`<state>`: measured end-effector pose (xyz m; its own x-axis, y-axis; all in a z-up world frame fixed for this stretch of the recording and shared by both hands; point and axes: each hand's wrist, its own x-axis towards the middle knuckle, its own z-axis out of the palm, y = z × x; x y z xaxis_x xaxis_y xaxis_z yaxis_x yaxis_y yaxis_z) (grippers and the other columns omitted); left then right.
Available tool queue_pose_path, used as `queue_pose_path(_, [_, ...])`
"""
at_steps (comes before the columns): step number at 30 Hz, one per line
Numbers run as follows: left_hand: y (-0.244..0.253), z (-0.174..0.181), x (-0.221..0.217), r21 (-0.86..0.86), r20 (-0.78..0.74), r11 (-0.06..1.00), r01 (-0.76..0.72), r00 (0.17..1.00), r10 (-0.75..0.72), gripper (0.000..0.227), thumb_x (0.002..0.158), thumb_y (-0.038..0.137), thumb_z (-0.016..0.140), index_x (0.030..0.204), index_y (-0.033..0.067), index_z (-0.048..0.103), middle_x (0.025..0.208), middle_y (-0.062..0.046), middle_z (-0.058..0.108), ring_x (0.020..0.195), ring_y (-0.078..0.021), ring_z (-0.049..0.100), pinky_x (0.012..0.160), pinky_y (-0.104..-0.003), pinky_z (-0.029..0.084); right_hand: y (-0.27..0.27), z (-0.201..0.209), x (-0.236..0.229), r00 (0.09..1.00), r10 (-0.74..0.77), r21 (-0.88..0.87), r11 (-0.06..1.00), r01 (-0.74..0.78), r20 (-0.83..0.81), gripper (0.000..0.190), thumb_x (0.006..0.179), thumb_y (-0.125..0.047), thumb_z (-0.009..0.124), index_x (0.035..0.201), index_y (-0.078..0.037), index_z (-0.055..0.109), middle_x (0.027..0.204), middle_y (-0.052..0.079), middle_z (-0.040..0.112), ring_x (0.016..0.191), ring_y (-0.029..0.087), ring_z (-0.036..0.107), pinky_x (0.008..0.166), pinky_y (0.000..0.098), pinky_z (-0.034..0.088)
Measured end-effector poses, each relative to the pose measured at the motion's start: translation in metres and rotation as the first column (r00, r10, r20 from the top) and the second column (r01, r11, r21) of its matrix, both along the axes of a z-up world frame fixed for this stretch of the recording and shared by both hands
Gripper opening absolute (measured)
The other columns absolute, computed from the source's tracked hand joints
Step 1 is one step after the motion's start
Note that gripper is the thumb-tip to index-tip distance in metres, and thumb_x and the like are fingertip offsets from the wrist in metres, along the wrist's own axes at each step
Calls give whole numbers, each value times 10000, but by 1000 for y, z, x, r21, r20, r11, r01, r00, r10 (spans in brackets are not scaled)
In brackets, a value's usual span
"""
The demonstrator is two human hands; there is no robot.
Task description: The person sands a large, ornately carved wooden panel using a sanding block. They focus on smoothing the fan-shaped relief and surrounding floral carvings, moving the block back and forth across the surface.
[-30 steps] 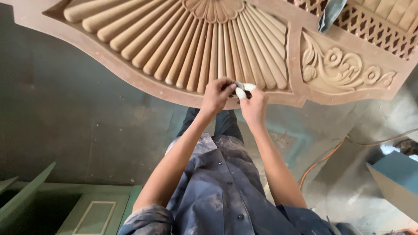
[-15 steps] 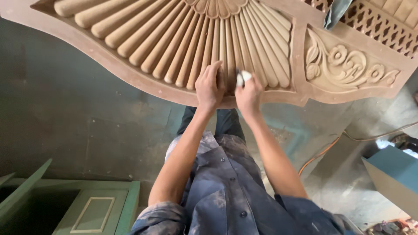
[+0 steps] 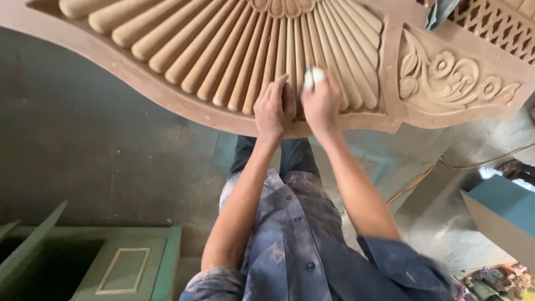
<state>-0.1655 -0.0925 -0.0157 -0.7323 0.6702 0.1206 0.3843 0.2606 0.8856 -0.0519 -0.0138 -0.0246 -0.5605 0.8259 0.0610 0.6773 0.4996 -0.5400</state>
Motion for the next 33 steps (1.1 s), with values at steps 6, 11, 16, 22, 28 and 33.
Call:
queue_pose_path(6, [1, -3, 3, -27, -29, 1000, -5, 1000, 4, 226, 985, 36, 637, 1210, 42, 648, 1010, -129, 704, 937, -318, 691, 808, -415, 557, 0, -8, 1, 998, -66, 4, 998, 66, 23, 196, 865, 17, 700, 1060, 3, 709, 891, 208, 658, 806, 391, 673, 721, 483, 529])
queue_pose_path(11, [5, -2, 1, -23, -23, 999, -41, 999, 41, 191, 1004, 39, 645, 1194, 54, 656, 963, -114, 697, 907, -300, 696, 787, -398, 563, 35, -13, -35, 1000, 17, 82, 996, -19, 17, 152, 851, 47, 693, 993, 13, 653, 917, 204, 646, 858, 412, 646, 759, 497, 517])
queue_pose_path(16, [6, -3, -1, -4, -5, 1000, -23, 1000, 23, 213, 977, 30, 648, 1189, 38, 655, 962, -127, 699, 889, -307, 691, 762, -400, 553, 23, 10, -37, 1000, 6, 84, 996, -5, -7, 185, 819, 38, 682, 1003, 28, 671, 899, 206, 633, 805, 413, 635, 710, 505, 509])
queue_pose_path(22, [3, -1, 1, -23, -25, 999, -30, 999, 30, 208, 987, 29, 646, 1193, 55, 654, 961, -120, 698, 909, -301, 688, 793, -400, 560, 51, -2, -64, 999, 5, 83, 997, -8, 42, 90, 852, 32, 705, 931, 25, 662, 921, 214, 653, 858, 430, 648, 755, 503, 513])
queue_pose_path(28, [2, 1, -3, -3, -34, 1000, -23, 999, 23, 237, 965, 33, 629, 1201, 40, 651, 1001, -131, 707, 928, -308, 688, 802, -400, 559, 30, 2, -50, 999, -27, 68, 997, 29, -29, 133, 867, 13, 692, 1000, 16, 690, 896, 212, 643, 801, 431, 639, 710, 503, 511])
queue_pose_path(33, [8, 0, 2, -69, -1, 998, -11, 1000, 11, 209, 984, 30, 645, 1191, 36, 672, 981, -134, 705, 905, -312, 689, 783, -409, 559, 52, -11, -55, 1000, 13, 84, 996, -13, -8, 121, 825, 14, 697, 935, 19, 649, 942, 219, 653, 865, 439, 647, 754, 501, 519])
